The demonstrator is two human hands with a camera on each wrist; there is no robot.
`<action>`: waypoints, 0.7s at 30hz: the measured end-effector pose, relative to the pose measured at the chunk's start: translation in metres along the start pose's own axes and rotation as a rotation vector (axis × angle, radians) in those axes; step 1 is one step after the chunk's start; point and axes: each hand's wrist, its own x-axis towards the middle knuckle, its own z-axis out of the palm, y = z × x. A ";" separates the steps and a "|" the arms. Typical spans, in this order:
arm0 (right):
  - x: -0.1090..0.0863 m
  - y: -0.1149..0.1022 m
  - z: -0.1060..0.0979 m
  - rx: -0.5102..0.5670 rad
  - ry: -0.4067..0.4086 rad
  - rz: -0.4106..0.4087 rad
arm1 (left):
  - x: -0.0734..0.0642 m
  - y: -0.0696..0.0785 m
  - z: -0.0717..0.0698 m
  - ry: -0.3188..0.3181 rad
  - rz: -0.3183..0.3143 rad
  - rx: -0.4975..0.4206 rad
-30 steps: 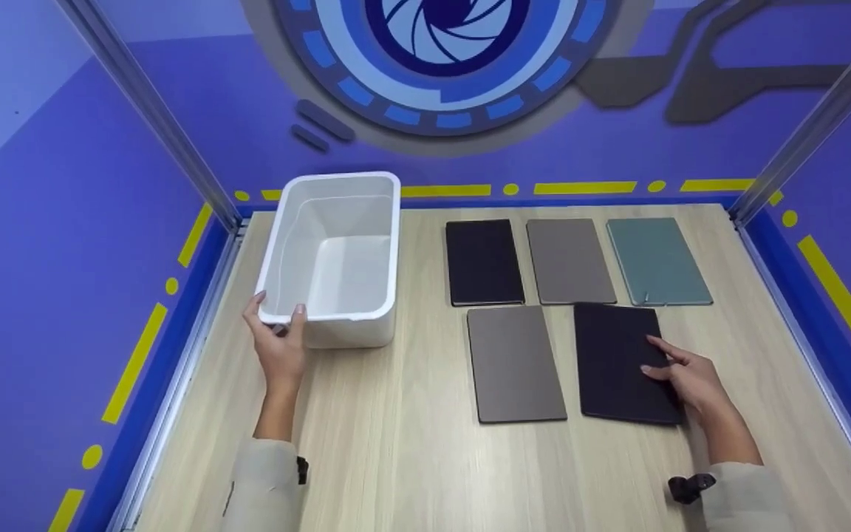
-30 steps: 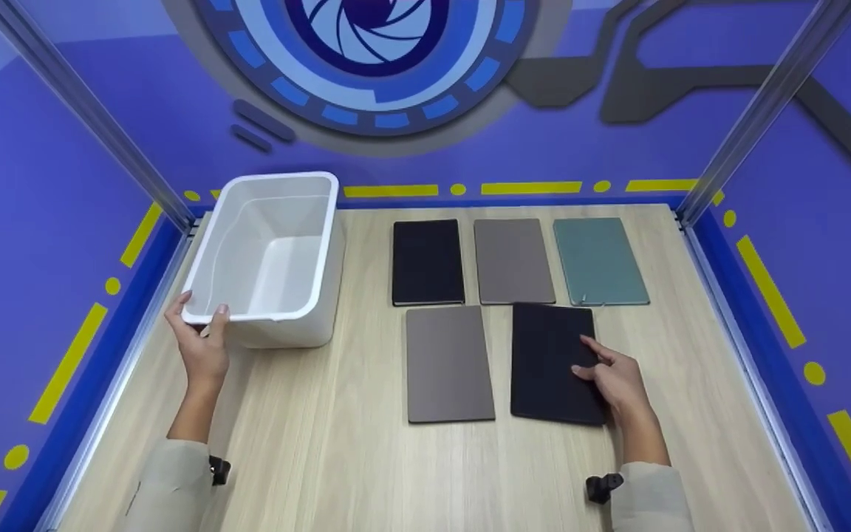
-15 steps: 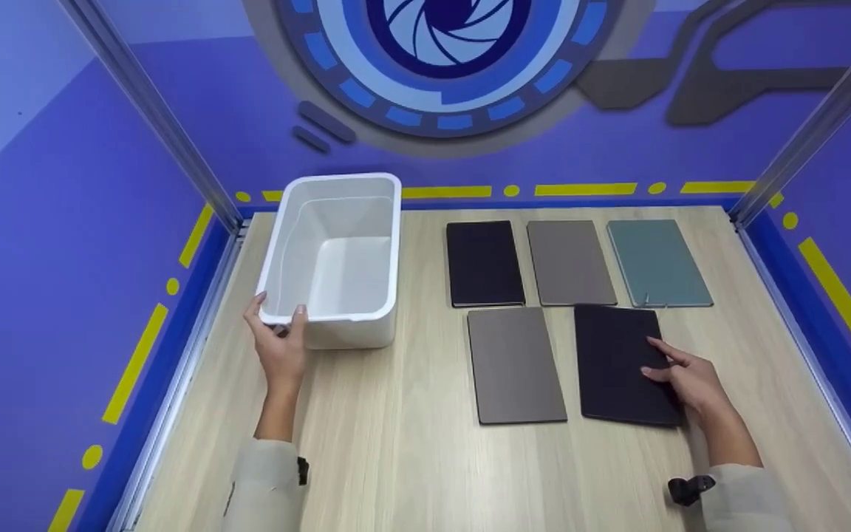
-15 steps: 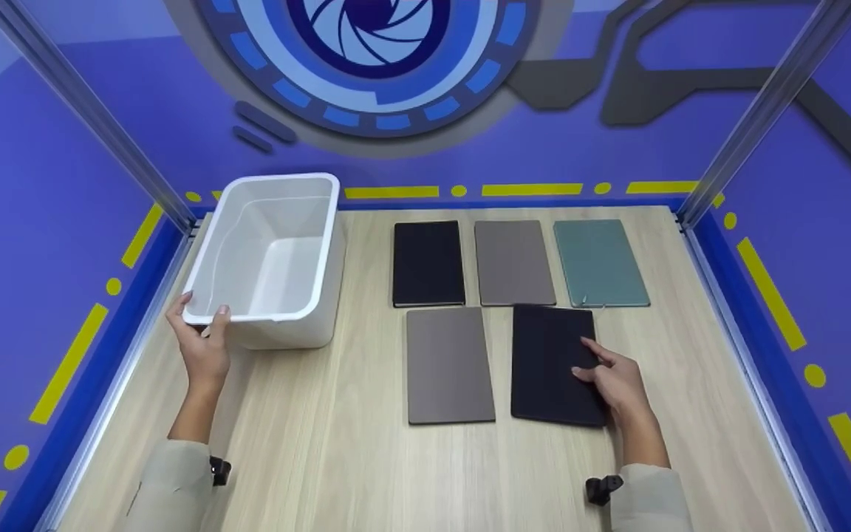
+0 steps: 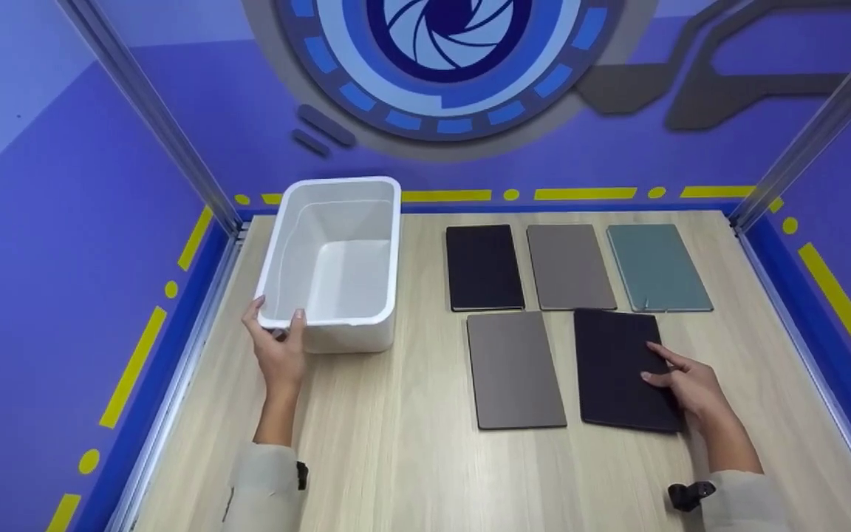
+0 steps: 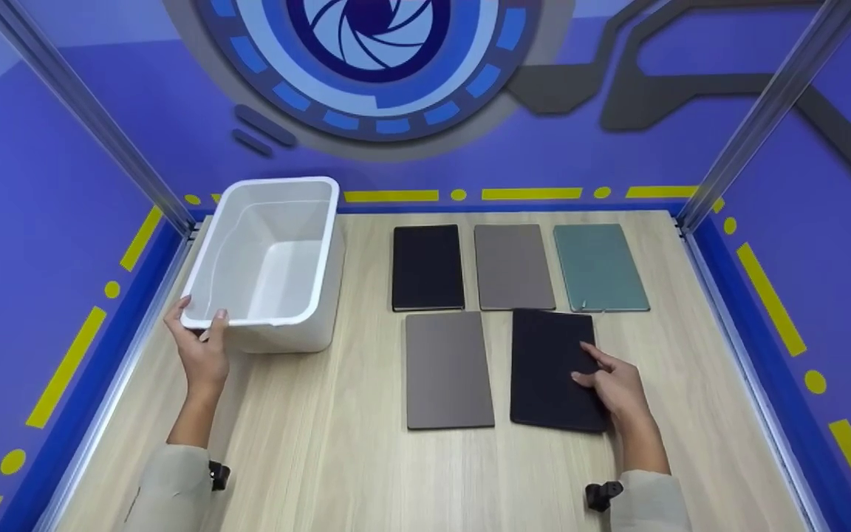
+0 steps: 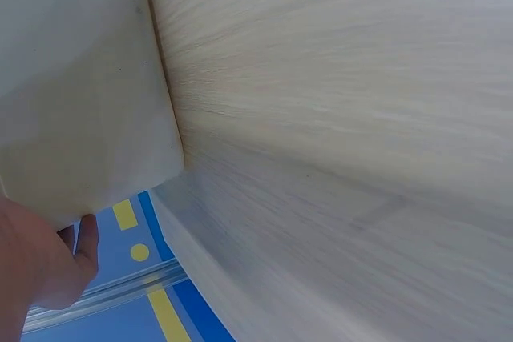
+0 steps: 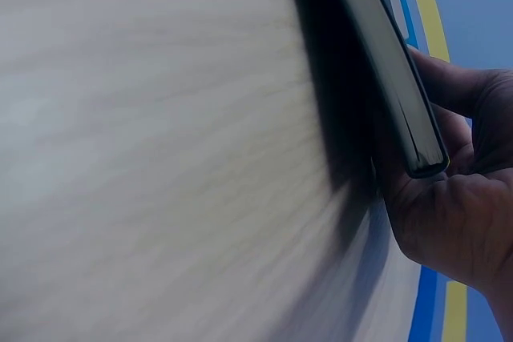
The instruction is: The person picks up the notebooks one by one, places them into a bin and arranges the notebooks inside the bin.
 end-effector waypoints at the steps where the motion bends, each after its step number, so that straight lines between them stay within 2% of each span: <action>1: 0.000 0.000 0.000 0.001 0.001 0.003 | -0.001 0.001 0.000 0.000 0.000 0.010; 7: 0.003 0.000 0.001 0.023 0.011 0.029 | 0.000 0.000 -0.001 -0.004 -0.005 0.050; 15: 0.003 0.001 0.002 0.032 -0.011 0.020 | 0.011 -0.031 -0.003 0.019 0.004 0.045; 21: 0.000 0.003 -0.003 0.061 -0.047 0.024 | 0.012 -0.035 -0.003 0.000 0.024 0.037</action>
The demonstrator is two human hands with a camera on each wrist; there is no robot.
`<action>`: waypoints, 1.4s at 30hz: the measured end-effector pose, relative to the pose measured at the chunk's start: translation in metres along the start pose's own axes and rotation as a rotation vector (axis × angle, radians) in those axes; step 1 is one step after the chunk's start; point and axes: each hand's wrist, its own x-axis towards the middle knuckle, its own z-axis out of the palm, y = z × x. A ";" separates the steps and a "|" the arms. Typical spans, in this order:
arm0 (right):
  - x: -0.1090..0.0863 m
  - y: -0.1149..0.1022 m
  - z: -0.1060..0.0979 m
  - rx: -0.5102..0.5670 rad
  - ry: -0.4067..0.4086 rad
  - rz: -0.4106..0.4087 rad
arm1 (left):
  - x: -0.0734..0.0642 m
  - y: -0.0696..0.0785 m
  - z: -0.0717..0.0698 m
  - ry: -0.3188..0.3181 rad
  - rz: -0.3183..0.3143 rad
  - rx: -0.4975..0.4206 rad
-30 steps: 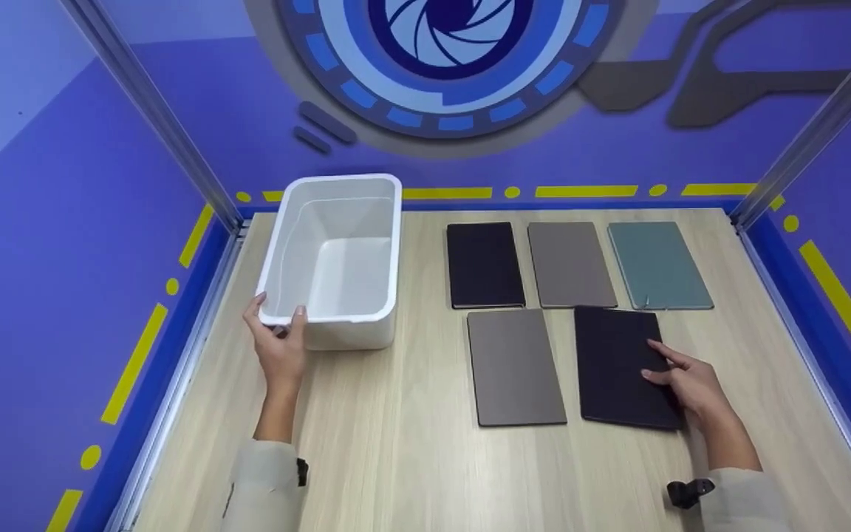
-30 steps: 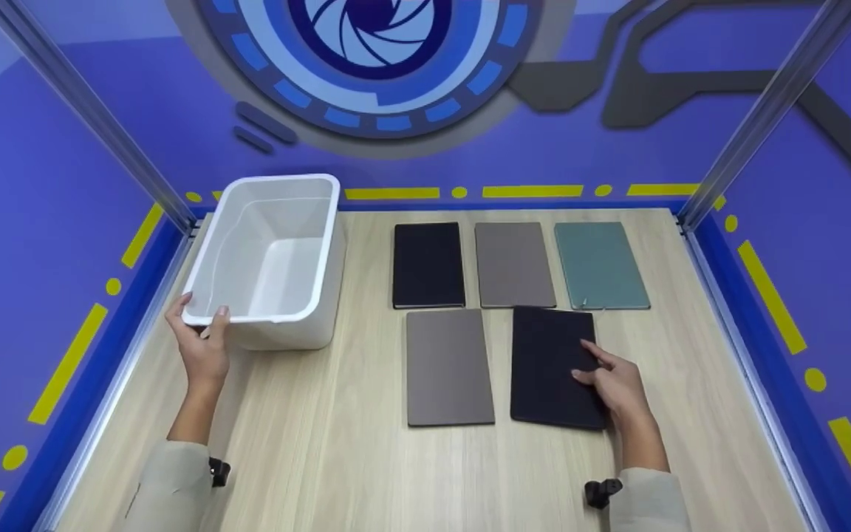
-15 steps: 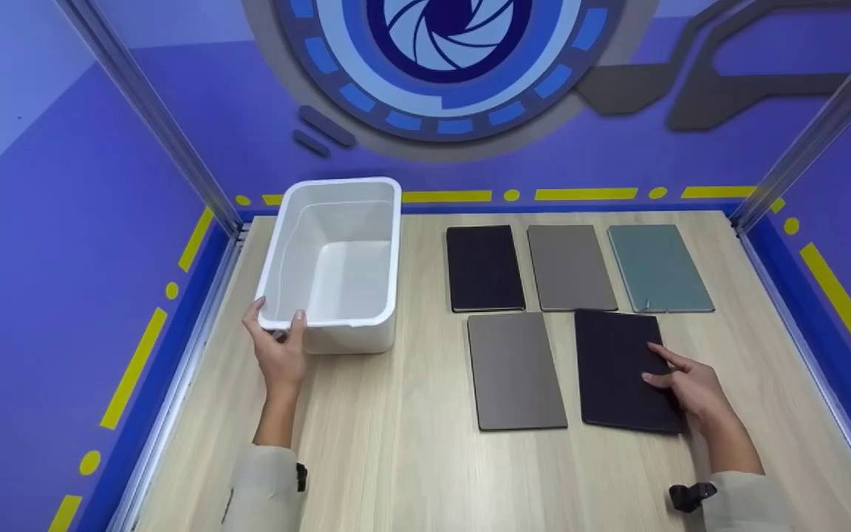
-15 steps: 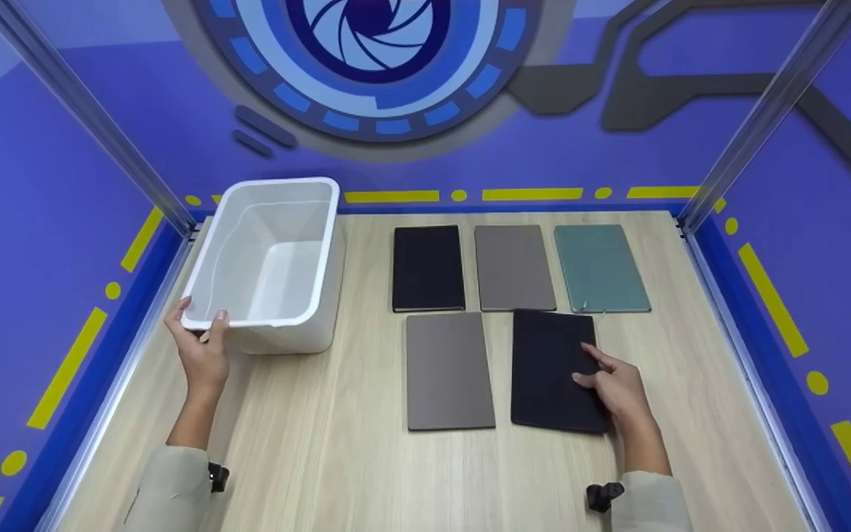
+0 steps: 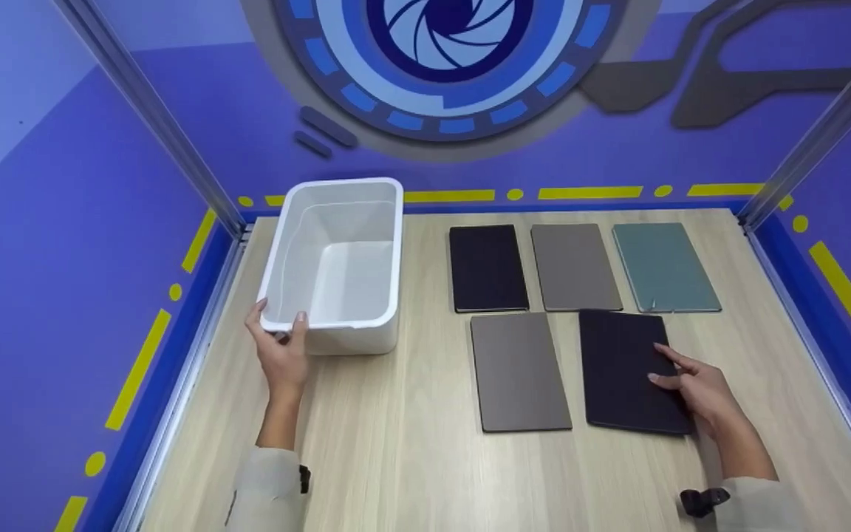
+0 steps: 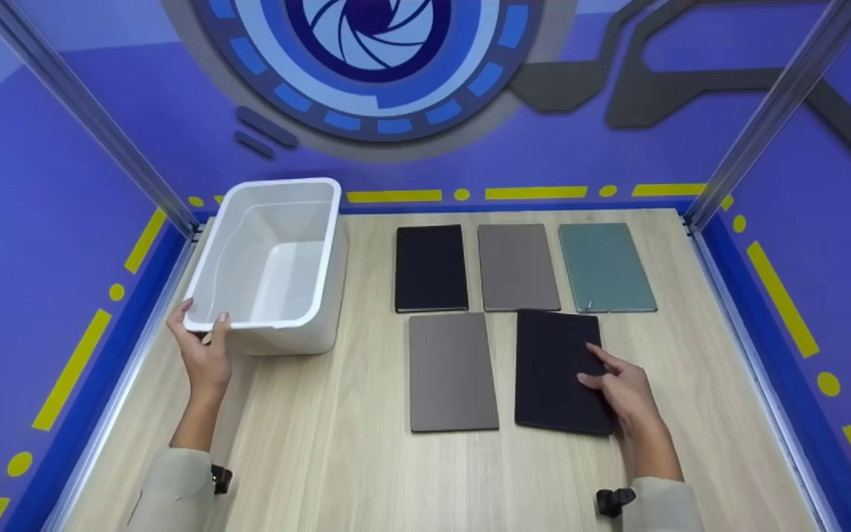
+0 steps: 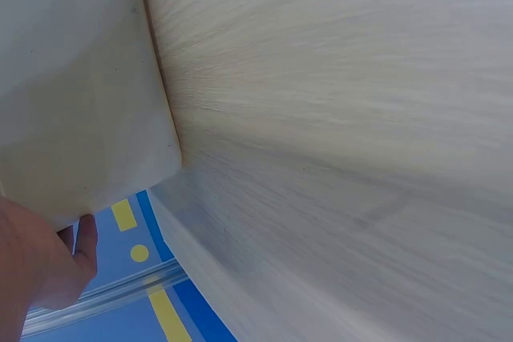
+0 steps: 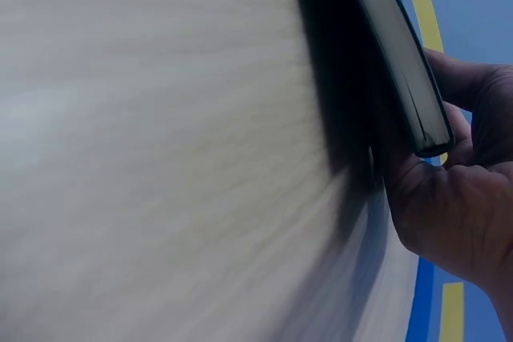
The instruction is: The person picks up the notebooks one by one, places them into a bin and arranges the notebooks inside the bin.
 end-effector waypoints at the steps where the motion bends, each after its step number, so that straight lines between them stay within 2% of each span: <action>1: -0.001 0.000 -0.001 0.007 -0.006 0.003 | 0.000 0.001 0.001 -0.004 0.003 -0.003; 8: -0.006 -0.002 -0.006 0.040 -0.032 0.008 | 0.000 0.003 0.004 -0.004 0.012 -0.005; 14: -0.010 -0.002 -0.005 0.113 -0.056 -0.022 | 0.000 0.002 0.003 0.003 0.026 0.004; 23: -0.017 -0.009 -0.003 0.378 -0.047 -0.066 | 0.000 0.001 0.005 0.005 0.003 -0.008; 27: -0.021 -0.013 -0.005 0.491 -0.050 -0.085 | -0.006 0.016 0.003 0.001 -0.011 -0.014; 31: -0.025 -0.018 -0.004 0.560 -0.041 -0.102 | -0.010 0.028 0.002 -0.016 -0.015 -0.014; 35: -0.028 -0.022 -0.002 0.600 -0.042 -0.109 | -0.010 0.030 0.000 -0.015 -0.013 -0.029; 36: -0.028 -0.023 -0.001 0.606 -0.042 -0.113 | -0.011 0.034 0.000 -0.012 -0.014 -0.033; 42: -0.033 -0.027 0.000 0.615 -0.023 -0.139 | -0.011 0.034 0.001 -0.010 -0.016 -0.029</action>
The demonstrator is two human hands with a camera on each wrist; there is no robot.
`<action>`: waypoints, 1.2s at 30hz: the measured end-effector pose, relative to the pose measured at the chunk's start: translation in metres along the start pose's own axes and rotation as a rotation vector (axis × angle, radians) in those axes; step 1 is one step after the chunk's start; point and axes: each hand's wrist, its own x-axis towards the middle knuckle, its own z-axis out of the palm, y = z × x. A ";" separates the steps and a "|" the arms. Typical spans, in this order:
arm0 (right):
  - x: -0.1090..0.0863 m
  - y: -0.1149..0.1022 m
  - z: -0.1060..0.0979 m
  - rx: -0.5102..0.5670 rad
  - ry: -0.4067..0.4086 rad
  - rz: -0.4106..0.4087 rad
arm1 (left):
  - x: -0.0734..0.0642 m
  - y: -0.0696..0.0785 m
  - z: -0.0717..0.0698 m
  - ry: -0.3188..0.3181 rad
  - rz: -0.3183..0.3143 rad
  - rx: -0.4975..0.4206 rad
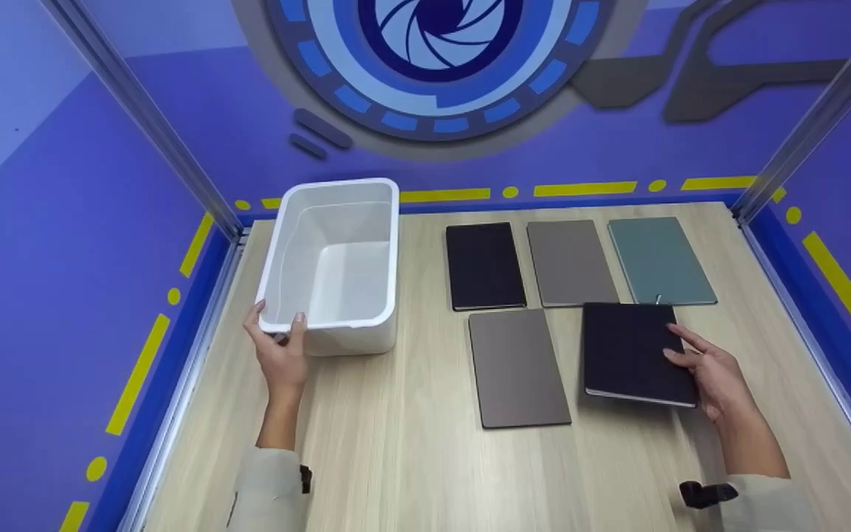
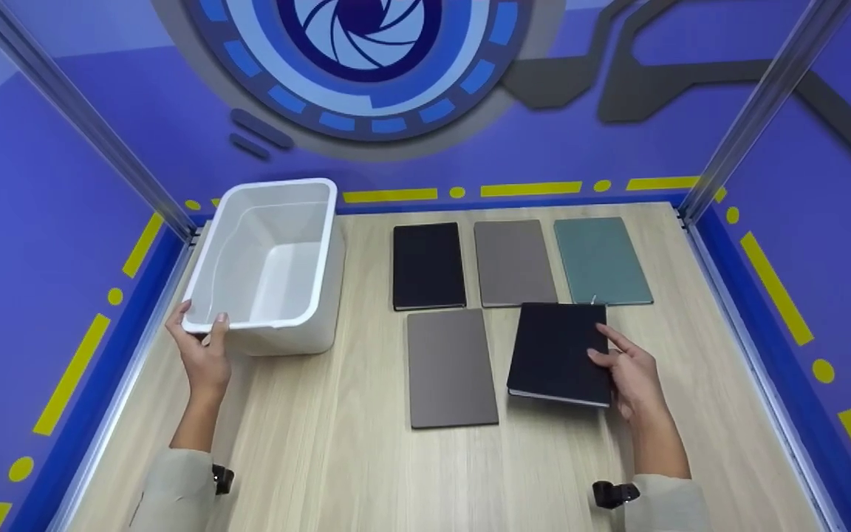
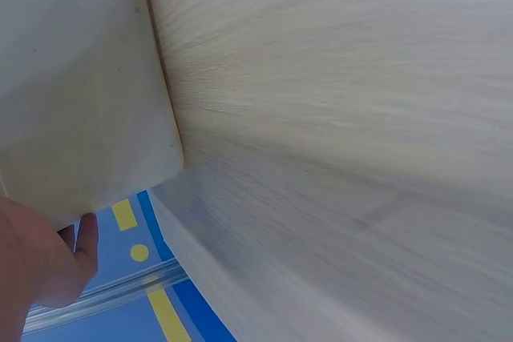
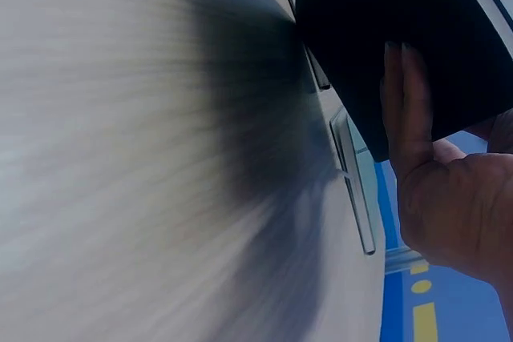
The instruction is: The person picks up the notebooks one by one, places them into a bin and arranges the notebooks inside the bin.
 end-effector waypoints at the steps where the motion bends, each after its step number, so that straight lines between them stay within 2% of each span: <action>1: -0.001 -0.001 0.000 0.000 0.001 -0.005 | 0.000 0.000 0.000 -0.004 0.001 0.000; 12: -0.007 -0.015 0.012 0.060 -0.036 -0.046 | -0.001 0.000 0.000 0.008 -0.008 -0.001; 23: -0.002 -0.035 0.040 0.102 -0.108 -0.091 | -0.002 0.000 -0.001 0.016 0.002 -0.009; 36: 0.007 -0.045 0.059 0.099 -0.106 -0.115 | 0.000 0.000 -0.001 -0.011 -0.004 0.004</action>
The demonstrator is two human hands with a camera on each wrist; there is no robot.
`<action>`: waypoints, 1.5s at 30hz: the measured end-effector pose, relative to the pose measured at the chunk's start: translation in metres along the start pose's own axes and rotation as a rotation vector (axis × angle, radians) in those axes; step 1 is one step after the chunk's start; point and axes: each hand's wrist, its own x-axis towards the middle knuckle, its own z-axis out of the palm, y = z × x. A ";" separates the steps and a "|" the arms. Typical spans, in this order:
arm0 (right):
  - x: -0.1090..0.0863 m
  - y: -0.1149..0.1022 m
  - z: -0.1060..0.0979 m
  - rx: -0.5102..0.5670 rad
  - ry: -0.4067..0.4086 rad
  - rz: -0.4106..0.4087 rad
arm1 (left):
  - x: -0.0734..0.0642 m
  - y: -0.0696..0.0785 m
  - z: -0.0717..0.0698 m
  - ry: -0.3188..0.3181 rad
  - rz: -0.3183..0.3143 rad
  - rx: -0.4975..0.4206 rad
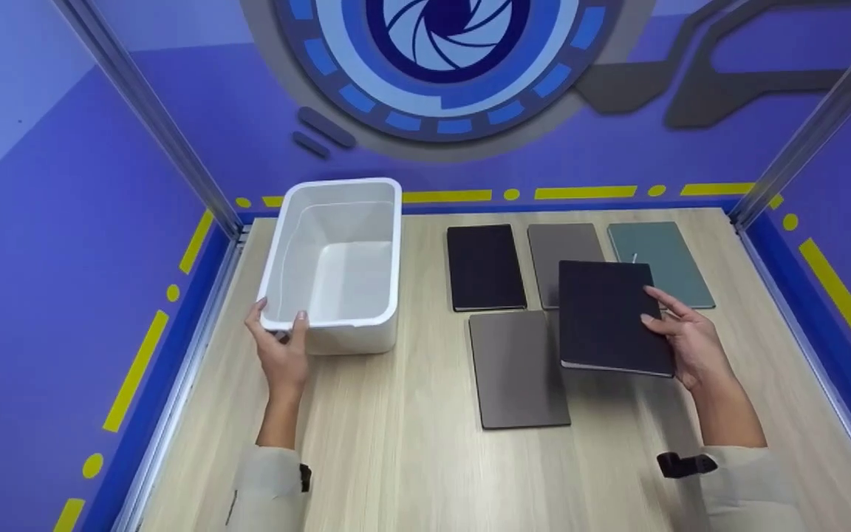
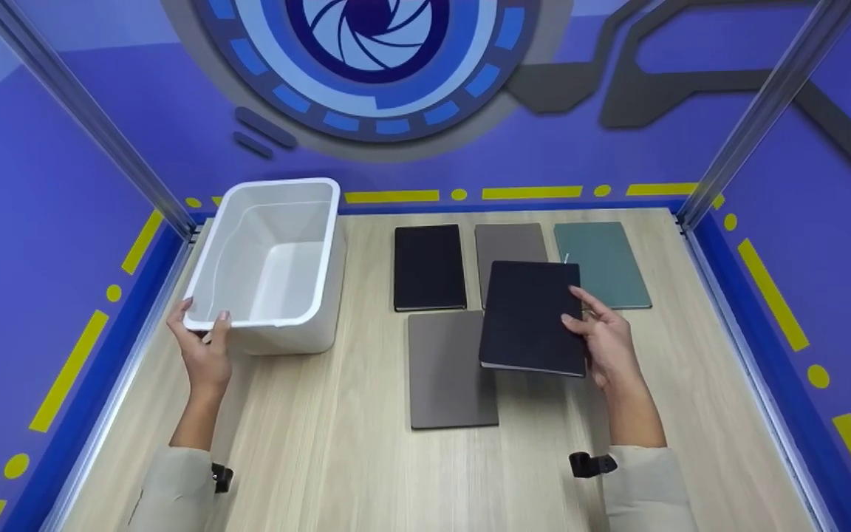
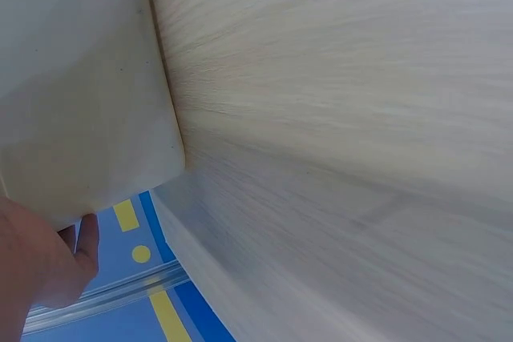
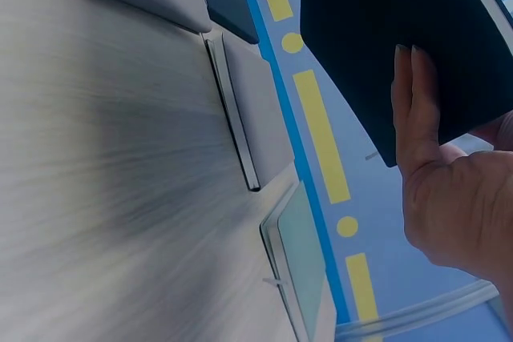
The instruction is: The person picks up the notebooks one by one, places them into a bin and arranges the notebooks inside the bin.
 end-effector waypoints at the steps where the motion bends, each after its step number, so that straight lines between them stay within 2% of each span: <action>1: 0.000 0.000 0.001 0.011 -0.003 -0.003 | 0.000 0.000 0.000 0.000 0.000 0.003; 11: 0.005 -0.002 0.010 0.045 -0.014 -0.010 | 0.002 0.000 0.001 0.005 0.013 -0.008; 18: 0.012 -0.003 0.022 0.052 -0.005 -0.015 | 0.009 -0.024 -0.002 0.013 0.017 0.013; 22: 0.016 -0.002 0.030 0.025 -0.005 -0.016 | 0.012 -0.028 -0.006 0.005 0.006 0.052; 27: 0.020 0.001 0.038 -0.068 -0.014 -0.032 | 0.014 -0.021 -0.012 -0.021 -0.065 0.078; 31: 0.024 0.002 0.046 -0.090 -0.021 -0.031 | 0.017 -0.017 -0.015 -0.051 -0.107 0.069; 40: 0.032 0.003 0.063 -0.097 -0.066 -0.020 | 0.015 -0.015 -0.021 -0.103 -0.104 0.033; 45: 0.035 0.006 0.074 -0.120 -0.105 -0.018 | 0.017 -0.015 -0.022 -0.108 -0.090 0.010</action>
